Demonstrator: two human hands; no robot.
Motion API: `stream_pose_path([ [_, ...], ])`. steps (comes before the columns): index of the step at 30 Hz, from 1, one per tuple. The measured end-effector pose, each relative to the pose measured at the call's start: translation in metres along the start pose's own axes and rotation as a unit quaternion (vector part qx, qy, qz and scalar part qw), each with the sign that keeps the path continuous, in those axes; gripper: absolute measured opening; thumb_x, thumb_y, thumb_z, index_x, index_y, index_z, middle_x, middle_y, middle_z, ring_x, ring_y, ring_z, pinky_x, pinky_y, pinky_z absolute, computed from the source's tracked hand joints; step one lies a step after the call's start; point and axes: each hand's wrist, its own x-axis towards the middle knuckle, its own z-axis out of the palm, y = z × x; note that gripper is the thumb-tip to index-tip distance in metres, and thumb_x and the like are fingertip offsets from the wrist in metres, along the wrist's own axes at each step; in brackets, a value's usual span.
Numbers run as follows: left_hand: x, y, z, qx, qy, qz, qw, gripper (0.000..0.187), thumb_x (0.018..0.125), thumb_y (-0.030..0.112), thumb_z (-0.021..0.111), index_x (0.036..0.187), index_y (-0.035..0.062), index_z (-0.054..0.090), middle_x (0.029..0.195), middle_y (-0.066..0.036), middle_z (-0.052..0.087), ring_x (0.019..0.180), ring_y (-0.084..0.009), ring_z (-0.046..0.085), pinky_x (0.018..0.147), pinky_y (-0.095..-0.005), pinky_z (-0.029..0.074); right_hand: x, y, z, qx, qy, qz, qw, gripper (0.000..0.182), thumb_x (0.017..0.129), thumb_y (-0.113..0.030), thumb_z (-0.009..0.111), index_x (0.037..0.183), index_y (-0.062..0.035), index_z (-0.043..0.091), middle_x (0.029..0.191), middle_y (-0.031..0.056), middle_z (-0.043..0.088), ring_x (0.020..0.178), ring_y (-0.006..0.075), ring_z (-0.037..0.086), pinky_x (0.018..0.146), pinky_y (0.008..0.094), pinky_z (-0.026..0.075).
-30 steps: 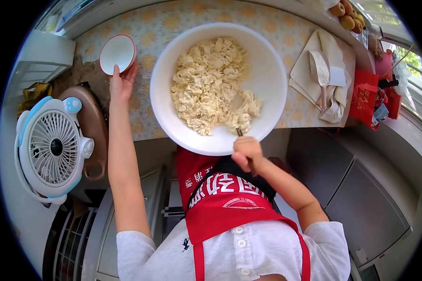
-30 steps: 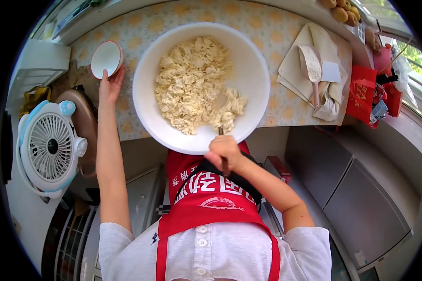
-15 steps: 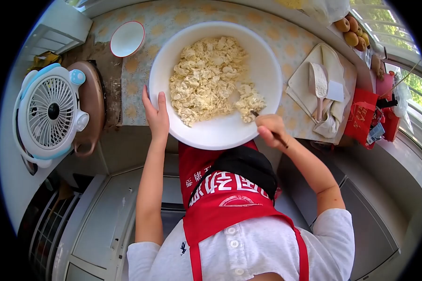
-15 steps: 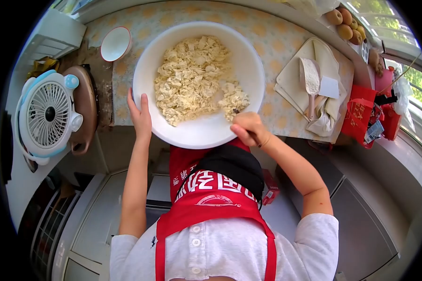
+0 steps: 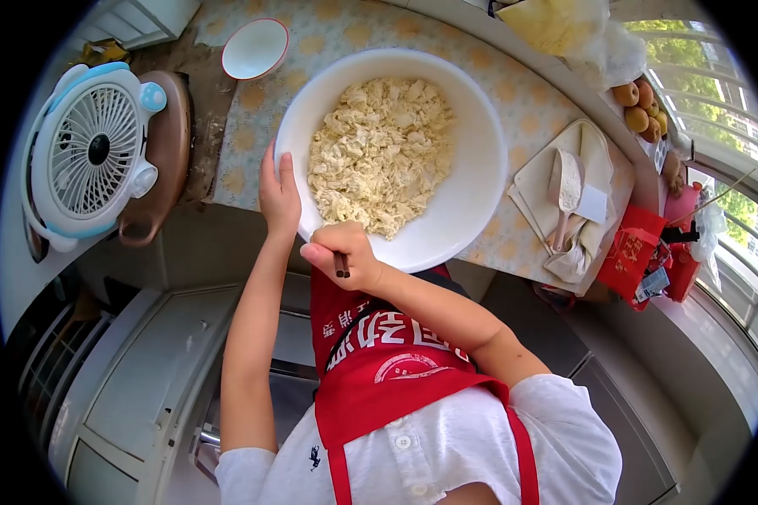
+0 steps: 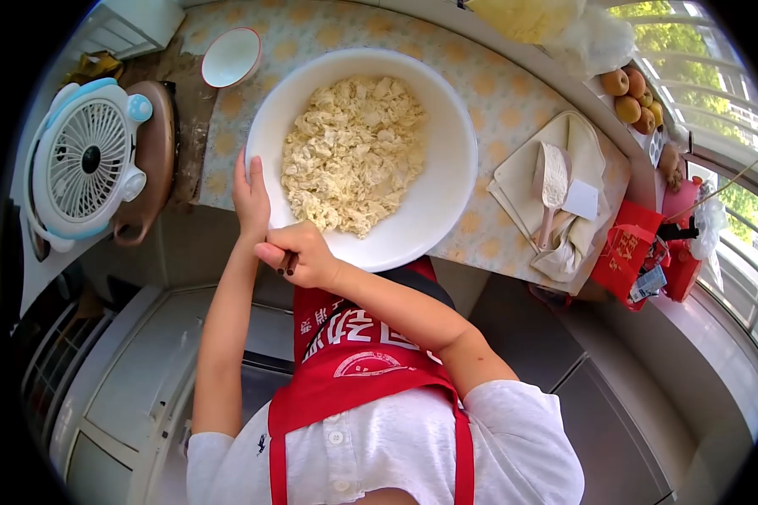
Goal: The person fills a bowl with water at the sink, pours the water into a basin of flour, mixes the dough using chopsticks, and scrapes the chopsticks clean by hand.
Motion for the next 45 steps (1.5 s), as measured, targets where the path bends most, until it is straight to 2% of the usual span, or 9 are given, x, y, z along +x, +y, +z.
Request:
stream_pose_path([
  [6,0.002,-0.001,-0.001,0.069,0.028,0.02,0.997,0.04,0.092,0.031,0.042,0.123,0.0046,0.045,0.119,-0.014,0.051,0.109,-0.028,0.049,0.089,-0.0346,0.039,-0.065,0.01,-0.1,-0.131,0.01,-0.025,0.991,0.023,0.078,-0.004,0.051,0.056,-0.0022,0.045,0.049,0.0103,0.04,0.042,0.0279,0.041,0.041,0.0346,0.032],
  [11,0.002,0.0,-0.001,0.077,0.029,0.031,0.996,0.04,0.092,0.032,0.042,0.12,0.0033,0.046,0.115,-0.015,0.052,0.107,-0.0302,0.05,0.087,-0.0344,0.04,0.001,0.023,-0.183,-0.102,0.133,0.015,0.986,0.041,0.092,-0.023,0.043,0.055,-0.0063,0.033,0.049,-0.0009,0.031,0.044,0.0084,0.026,0.043,0.0264,0.019],
  [15,0.001,0.007,-0.003,0.084,0.028,0.035,0.996,0.04,0.092,0.032,0.042,0.12,0.003,0.046,0.114,-0.014,0.052,0.106,-0.0301,0.05,0.086,-0.0342,0.04,0.06,0.024,-0.171,-0.148,0.2,0.005,0.968,0.039,0.088,-0.019,0.052,0.056,-0.0028,0.035,0.049,-0.0011,0.028,0.047,0.008,0.024,0.042,0.027,0.019],
  [19,0.002,0.007,-0.001,0.077,0.034,0.044,0.995,0.039,0.092,0.031,0.041,0.119,0.0029,0.046,0.114,-0.013,0.052,0.105,-0.0304,0.05,0.085,-0.0342,0.04,-0.004,0.026,-0.117,-0.276,-0.007,-0.073,0.958,0.034,0.074,-0.011,0.059,0.05,-0.0041,0.036,0.046,0.0105,0.034,0.04,0.0273,0.038,0.04,0.0372,0.028],
  [22,0.0,0.01,-0.003,0.086,0.03,0.046,0.995,0.038,0.092,0.03,0.041,0.119,0.0029,0.045,0.114,-0.013,0.052,0.104,-0.0307,0.05,0.086,-0.0343,0.04,-0.038,0.012,-0.052,-0.096,-0.086,0.026,0.991,0.035,0.075,-0.012,0.059,0.049,-0.0046,0.037,0.045,0.0114,0.035,0.039,0.0298,0.039,0.041,0.0376,0.03],
  [24,0.0,0.013,-0.003,0.076,0.03,0.036,0.996,0.036,0.092,0.028,0.042,0.118,0.0029,0.046,0.112,-0.014,0.052,0.104,-0.0304,0.051,0.085,-0.0346,0.04,-0.021,0.014,-0.016,-0.052,-0.151,-0.049,0.986,0.035,0.077,-0.013,0.059,0.05,-0.0043,0.038,0.045,0.0119,0.036,0.039,0.03,0.039,0.041,0.0364,0.03],
  [30,0.001,0.008,-0.003,0.058,0.032,0.034,0.997,0.035,0.092,0.027,0.042,0.117,0.0037,0.048,0.111,-0.015,0.053,0.103,-0.0299,0.051,0.085,-0.0348,0.04,0.099,0.051,-0.019,0.15,0.083,0.066,0.983,0.035,0.088,-0.018,0.05,0.056,-0.0056,0.04,0.046,0.0018,0.037,0.04,0.0101,0.033,0.04,0.0274,0.026],
  [35,0.002,0.005,-0.003,0.073,0.022,0.022,0.997,0.036,0.092,0.03,0.042,0.118,0.0044,0.047,0.111,-0.015,0.053,0.103,-0.0311,0.051,0.084,-0.0345,0.041,0.144,0.055,-0.104,0.144,0.137,-0.063,0.978,0.043,0.093,-0.026,0.043,0.056,-0.0105,0.028,0.043,-0.0024,0.026,0.038,0.0078,0.019,0.037,0.0269,0.015],
  [45,0.001,0.007,-0.003,0.075,0.029,0.039,0.996,0.038,0.092,0.03,0.041,0.119,0.0041,0.047,0.11,-0.015,0.053,0.101,-0.0313,0.052,0.083,-0.0357,0.042,-0.047,0.016,-0.089,-0.123,0.081,0.111,0.983,0.037,0.085,-0.018,0.046,0.052,-0.0038,0.039,0.046,0.0047,0.035,0.039,0.0164,0.034,0.04,0.0316,0.025],
])
